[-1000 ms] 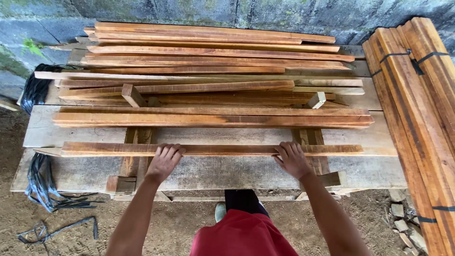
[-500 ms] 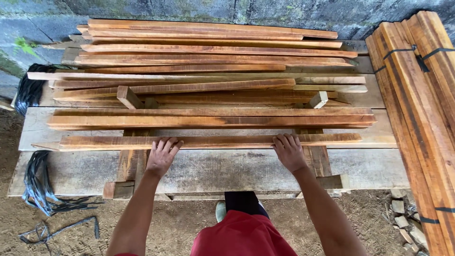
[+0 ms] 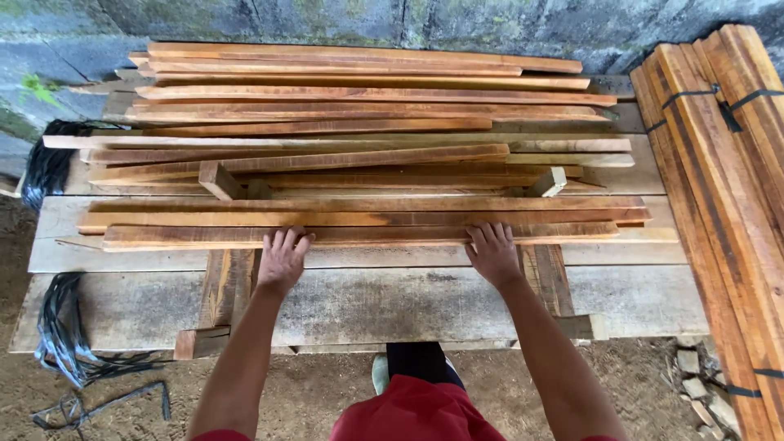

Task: Organize wood planks on a workbench and secure them together into a bundle using plastic straps.

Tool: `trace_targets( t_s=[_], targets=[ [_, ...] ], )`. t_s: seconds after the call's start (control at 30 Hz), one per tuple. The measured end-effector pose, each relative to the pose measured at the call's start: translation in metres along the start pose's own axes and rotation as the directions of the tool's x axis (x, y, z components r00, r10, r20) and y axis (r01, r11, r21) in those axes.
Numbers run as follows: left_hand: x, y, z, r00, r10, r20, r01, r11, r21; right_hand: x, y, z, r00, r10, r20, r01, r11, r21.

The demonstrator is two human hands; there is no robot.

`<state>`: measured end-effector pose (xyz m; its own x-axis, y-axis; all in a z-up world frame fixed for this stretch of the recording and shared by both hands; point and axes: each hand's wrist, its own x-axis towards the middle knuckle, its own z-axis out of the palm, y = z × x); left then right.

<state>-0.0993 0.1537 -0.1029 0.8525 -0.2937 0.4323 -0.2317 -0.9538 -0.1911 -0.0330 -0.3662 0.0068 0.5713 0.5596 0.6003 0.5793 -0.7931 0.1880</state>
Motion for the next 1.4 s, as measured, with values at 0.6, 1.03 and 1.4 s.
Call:
trace_targets(
  t_s=[0.6, 1.03, 1.4],
  targets=[
    [0.153, 0.110, -0.099, 0.908, 0.174, 0.382, -0.084, 0.967, -0.241, 0.091, -0.075, 0.015, 0.868, -0.083, 0.490, 0.009, 0.988, 0.151],
    [0.088, -0.024, -0.091, 0.894, 0.067, 0.443, -0.037, 0.996, -0.075, 0.019, 0.053, -0.005, 0.838, 0.060, 0.543, -0.098, 0.994, 0.041],
    [0.094, -0.021, -0.102, 0.859, 0.027, 0.512, -0.023, 1.000, -0.014, 0.024, 0.051, -0.006, 0.790, 0.105, 0.605, -0.175, 0.983, 0.058]
  ],
)
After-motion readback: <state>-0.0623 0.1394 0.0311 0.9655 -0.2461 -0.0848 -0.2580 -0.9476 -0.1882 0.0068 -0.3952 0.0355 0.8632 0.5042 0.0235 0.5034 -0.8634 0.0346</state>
